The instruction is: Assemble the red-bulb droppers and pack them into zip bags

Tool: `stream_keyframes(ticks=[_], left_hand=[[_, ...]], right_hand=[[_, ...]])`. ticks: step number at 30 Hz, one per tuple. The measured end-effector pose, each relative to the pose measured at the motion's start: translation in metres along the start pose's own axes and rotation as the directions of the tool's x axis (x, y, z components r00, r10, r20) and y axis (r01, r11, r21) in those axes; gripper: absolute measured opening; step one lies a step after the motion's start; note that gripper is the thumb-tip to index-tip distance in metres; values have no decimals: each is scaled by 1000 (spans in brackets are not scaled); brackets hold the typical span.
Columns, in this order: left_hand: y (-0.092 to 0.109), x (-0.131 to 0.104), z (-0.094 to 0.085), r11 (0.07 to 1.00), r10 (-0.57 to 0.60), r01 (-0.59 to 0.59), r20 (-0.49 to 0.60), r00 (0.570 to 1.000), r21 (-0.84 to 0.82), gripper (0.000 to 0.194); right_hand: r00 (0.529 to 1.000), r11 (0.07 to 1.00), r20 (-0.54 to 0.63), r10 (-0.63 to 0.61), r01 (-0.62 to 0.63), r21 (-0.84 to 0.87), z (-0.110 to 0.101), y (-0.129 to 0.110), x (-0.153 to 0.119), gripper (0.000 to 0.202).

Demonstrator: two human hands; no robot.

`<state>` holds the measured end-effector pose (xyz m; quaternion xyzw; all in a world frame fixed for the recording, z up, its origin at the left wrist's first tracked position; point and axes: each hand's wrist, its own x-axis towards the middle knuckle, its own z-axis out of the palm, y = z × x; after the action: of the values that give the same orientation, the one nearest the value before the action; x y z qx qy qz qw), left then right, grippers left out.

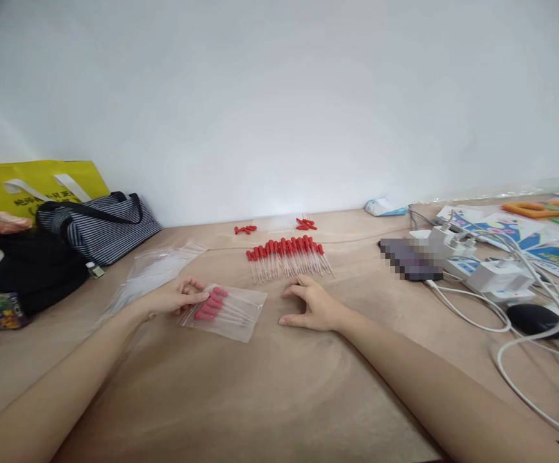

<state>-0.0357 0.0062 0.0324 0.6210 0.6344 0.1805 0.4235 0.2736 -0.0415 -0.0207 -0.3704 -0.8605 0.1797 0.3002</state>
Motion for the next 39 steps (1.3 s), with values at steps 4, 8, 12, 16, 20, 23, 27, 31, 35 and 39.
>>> stream_keyframes(ticks=[4,8,12,16,20,23,27,31,35,39], left_hand=[[1,0,5,998,63,-62,36,997,-17,35],[10,-9,7,970,65,-50,58,996,-238,35],[13,-11,3,949,10,-5,13,1000,-314,29],[5,-2,-5,939,-55,-37,-256,965,-341,20],[-3,10,-11,917,-94,-95,-440,893,-388,18],[-5,17,-7,884,-102,-171,-537,837,-434,48],[-5,21,8,762,-74,-309,-550,832,-569,73],[-4,17,2,965,-45,-69,-421,906,-252,69],[-14,11,-30,796,141,273,-605,783,540,60],[-34,16,-52,683,18,405,-569,822,607,44]], right_hand=[[1000,1000,-4,0,0,-4,0,0,0,43],[1000,1000,-4,-1,1,11,1,0,0,43],[1000,1000,4,0,-1,14,0,-1,0,42],[1000,1000,6,-4,4,9,0,-1,0,42],[1000,1000,14,-5,5,10,0,0,0,42],[1000,1000,10,-5,5,11,0,0,0,42],[1000,1000,7,-8,8,8,0,0,0,43],[1000,1000,9,-7,7,12,1,1,0,43],[1000,1000,11,-8,8,14,1,0,0,43],[1000,1000,11,-6,6,10,0,-1,0,42]])
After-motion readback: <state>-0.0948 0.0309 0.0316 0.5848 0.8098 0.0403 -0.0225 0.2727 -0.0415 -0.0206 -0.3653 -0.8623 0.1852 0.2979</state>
